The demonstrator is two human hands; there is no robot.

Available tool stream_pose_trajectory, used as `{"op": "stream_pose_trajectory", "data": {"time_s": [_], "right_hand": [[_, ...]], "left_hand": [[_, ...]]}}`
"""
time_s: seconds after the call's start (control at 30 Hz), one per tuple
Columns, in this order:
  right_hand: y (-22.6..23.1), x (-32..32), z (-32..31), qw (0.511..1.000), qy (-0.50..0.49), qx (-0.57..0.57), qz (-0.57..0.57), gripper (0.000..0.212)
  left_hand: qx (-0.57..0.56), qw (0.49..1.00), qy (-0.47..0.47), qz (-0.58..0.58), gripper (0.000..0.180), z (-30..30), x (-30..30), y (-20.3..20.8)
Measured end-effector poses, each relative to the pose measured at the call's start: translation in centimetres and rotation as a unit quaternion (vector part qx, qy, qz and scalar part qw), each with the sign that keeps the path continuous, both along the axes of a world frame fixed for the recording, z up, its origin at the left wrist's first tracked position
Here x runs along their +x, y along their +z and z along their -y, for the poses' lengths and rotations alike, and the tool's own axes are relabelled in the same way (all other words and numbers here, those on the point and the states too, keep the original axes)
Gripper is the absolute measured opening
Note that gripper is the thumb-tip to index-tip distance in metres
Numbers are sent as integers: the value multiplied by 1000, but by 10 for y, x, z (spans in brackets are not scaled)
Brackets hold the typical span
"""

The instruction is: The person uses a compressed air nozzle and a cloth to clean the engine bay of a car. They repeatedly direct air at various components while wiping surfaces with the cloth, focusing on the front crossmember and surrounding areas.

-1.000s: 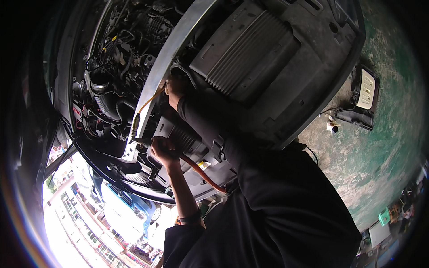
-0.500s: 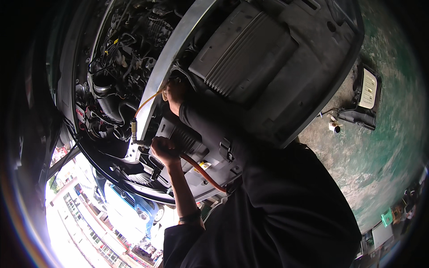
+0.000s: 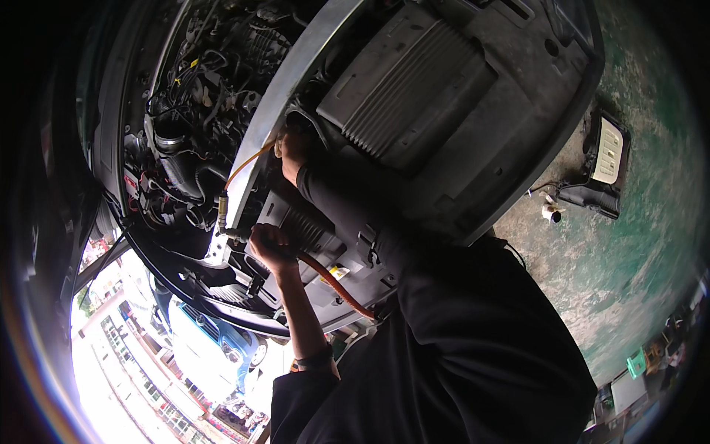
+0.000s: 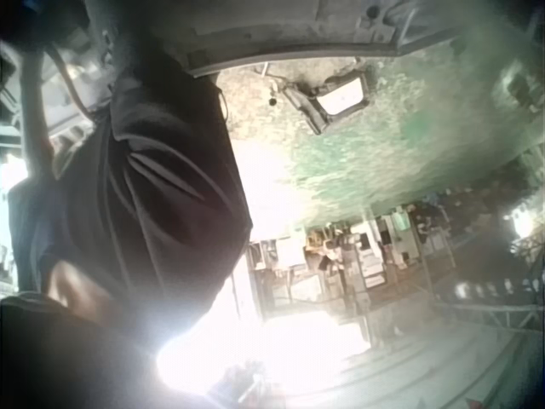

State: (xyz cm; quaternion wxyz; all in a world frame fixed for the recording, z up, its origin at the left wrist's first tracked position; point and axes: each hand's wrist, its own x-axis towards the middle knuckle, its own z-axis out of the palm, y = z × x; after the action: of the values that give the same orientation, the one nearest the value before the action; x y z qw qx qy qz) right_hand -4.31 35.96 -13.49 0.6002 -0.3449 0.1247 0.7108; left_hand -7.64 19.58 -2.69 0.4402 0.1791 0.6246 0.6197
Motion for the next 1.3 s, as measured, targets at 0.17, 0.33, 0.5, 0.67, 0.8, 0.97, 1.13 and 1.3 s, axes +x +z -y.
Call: {"op": "stream_pose_trajectory", "data": {"time_s": [0.17,0.33,0.5,0.67,0.8,0.97,1.13,1.3], "right_hand": [[-24,-19,-7,998,-46,-32,30,27],[-20,-10,0,998,-50,14,38,26],[-12,4,2,999,19,-42,14,22],[-19,-9,-2,998,-13,-65,19,19],[-35,-13,2,993,52,57,91,21],[-31,-3,1,994,108,10,7,25],[0,12,3,991,98,-76,-50,29],[24,20,6,996,64,-65,-17,29]], "left_hand": [[10,1000,-6,1,33,-2,2,1],[42,998,-42,14,28,1,-6,-2],[32,999,-26,21,28,3,-9,-6],[36,999,-28,20,28,3,-8,-5],[28,999,-19,21,28,3,-8,-5],[28,999,-7,22,27,0,-7,-5],[34,999,-12,24,27,1,-7,-4],[27,999,-5,26,28,2,-7,-5]]}}
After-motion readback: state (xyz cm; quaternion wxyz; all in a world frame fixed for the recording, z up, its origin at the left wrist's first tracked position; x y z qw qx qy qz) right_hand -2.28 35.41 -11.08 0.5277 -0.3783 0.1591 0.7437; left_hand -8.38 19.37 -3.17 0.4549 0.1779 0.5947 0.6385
